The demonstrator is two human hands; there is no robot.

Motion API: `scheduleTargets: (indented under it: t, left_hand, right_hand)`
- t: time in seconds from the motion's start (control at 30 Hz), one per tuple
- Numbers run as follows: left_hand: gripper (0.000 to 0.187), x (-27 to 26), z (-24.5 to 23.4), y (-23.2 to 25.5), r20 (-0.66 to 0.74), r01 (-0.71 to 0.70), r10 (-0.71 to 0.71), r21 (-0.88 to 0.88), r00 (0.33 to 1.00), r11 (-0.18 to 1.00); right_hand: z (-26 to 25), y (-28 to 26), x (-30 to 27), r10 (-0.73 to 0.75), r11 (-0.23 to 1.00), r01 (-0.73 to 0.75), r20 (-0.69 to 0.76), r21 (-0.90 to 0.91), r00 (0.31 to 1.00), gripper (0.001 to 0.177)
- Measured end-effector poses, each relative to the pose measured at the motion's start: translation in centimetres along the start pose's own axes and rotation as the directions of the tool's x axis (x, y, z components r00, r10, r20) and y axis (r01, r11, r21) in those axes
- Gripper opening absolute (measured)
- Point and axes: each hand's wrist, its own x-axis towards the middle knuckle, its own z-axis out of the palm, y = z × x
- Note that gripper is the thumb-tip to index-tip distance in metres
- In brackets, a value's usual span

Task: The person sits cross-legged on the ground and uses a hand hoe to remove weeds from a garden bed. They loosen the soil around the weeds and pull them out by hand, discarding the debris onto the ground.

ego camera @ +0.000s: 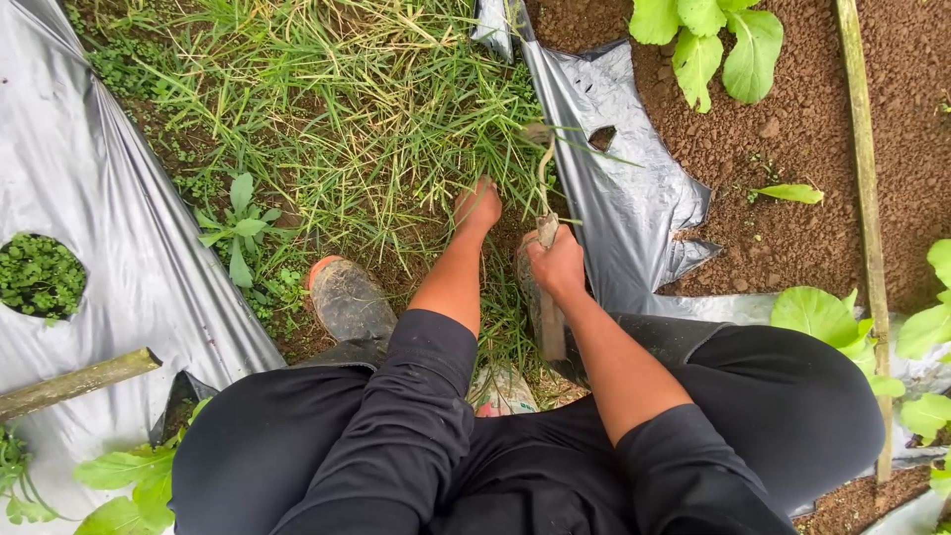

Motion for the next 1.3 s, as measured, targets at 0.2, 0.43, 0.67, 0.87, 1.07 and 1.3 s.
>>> scheduleTargets:
  t: [0.2,0.43,0.67,0.87,1.07,1.3]
  left_hand:
    - [0.043,-1.9,-0.2,-1.3,0.022,0.049,-0.047,-0.091,0.999,0.995]
    - [0.039,-3.7,0.0,-3.6,0.202,0.032,-0.02,-0.055,0.979,0.998]
    - [0.018,-7.3,0.6,-2.7,0.281,-0.192,0.147,0.139,0.948,0.972]
    - [0.038,-4.6,1.9,-1.6,0.075,0.075,-0.072,-0.045,0.995,0.996]
    - [0.068,-4.2,4.5,-0.9,0.115,0.02,-0.028,0.072,0.993,0.997]
    - [0.06,-6.3,1.0,0.7,0.094,0.011,-0.021,0.112,0.995,0.994]
  right_hand:
    - [0.2,1.0,-0.3,-0.041,0.999,0.041,0.011,0.025,0.999,0.037]
    - [-0.8,-0.9,-2.5,-0.066,0.967,0.099,-0.142,0.234,0.988,0.029]
    - [-1.0,2.1,-2.6,-0.026,0.976,0.079,-0.248,0.204,0.968,0.018]
    - [-1.6,2.8,-3.4,-0.018,0.981,0.06,-0.223,0.184,0.975,0.02]
    - [-1.5,4.2,-1.8,-0.007,0.978,0.047,-0.194,0.201,0.981,0.02]
    - [-1.9,3.3,-2.6,-0.039,0.975,0.069,-0.144,0.21,0.989,0.021]
